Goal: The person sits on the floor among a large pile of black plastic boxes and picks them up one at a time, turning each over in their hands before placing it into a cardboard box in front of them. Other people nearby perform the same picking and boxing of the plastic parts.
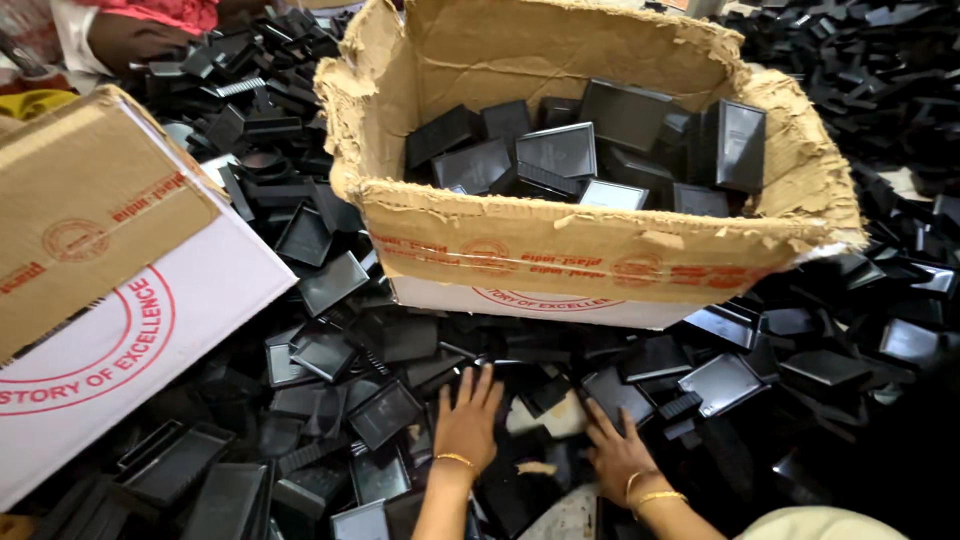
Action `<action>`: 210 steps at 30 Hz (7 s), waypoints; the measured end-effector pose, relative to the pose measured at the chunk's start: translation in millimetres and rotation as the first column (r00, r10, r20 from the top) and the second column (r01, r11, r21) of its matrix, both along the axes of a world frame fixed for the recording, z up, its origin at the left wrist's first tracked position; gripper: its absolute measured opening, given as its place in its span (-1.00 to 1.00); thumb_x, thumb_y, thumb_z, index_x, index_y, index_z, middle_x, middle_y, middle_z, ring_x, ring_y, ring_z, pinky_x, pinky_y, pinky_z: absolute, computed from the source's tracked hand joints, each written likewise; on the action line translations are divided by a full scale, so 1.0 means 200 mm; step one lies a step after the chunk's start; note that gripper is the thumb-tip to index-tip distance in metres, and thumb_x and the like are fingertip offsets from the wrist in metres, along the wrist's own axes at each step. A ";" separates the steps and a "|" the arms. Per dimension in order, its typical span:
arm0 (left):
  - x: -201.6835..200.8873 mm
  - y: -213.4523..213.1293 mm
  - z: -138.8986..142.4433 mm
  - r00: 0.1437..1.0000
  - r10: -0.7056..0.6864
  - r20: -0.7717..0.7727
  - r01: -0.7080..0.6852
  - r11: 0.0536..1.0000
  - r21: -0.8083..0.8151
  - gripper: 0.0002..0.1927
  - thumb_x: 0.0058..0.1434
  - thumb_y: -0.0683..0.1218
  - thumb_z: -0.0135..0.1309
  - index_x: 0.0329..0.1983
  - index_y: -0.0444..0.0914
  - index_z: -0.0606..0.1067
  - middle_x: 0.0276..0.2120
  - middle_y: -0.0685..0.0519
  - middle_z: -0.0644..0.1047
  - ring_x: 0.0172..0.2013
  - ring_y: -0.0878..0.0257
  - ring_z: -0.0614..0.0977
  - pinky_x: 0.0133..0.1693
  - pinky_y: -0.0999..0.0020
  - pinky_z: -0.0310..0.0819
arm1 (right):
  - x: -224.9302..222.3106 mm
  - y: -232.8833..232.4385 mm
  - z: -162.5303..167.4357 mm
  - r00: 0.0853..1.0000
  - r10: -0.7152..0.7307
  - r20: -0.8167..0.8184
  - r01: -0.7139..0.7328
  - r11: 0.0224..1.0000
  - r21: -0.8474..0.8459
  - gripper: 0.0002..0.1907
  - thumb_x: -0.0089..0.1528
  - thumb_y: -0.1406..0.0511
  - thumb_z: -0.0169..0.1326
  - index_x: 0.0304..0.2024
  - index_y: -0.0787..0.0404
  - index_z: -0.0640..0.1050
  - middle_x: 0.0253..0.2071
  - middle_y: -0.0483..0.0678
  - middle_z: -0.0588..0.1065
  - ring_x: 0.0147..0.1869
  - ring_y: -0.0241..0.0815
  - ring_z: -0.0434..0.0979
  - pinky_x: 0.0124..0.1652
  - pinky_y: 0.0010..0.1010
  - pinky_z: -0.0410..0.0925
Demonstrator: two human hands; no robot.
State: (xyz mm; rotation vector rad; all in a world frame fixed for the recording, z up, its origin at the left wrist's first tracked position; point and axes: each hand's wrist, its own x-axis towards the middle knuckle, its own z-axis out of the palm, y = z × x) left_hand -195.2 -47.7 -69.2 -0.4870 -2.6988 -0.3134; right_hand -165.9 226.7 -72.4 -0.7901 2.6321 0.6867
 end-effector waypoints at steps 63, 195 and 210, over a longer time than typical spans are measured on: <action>0.44 0.49 0.57 0.875 -0.484 0.035 0.175 0.382 0.907 -0.52 -0.02 -0.01 0.36 -0.06 -0.25 0.51 0.01 -0.15 0.50 0.08 -0.08 0.59 0.14 0.12 0.50 | 0.27 -0.13 0.47 0.640 -0.194 0.743 0.238 -0.870 -0.433 -0.33 0.40 -0.13 -0.42 0.17 0.22 0.40 -0.05 0.10 0.56 0.02 -0.08 0.55 0.05 -0.27 0.40; 0.21 0.48 -0.18 0.812 -0.324 0.485 0.384 0.923 -0.026 -0.31 0.09 -0.11 0.12 0.36 -0.06 0.32 0.46 -0.09 0.14 0.42 -0.13 0.04 0.21 -0.41 -0.04 | -0.10 0.18 0.07 0.853 -0.461 -0.246 0.426 0.886 -0.183 -0.63 0.17 0.15 0.08 0.04 -0.21 0.60 0.32 0.19 0.21 0.39 0.21 0.10 0.24 0.08 0.08; 0.13 0.38 0.01 0.842 -0.129 0.524 0.042 0.984 0.175 -0.31 0.13 0.10 0.25 0.29 -0.17 0.31 0.20 -0.09 0.40 0.23 -0.08 0.35 0.13 -0.24 0.17 | -0.09 0.15 0.20 0.820 -0.563 -0.101 0.480 0.773 -0.416 -0.71 0.18 0.03 0.15 -0.09 -0.09 0.62 0.14 0.13 0.31 0.27 0.19 0.27 0.29 -0.01 0.12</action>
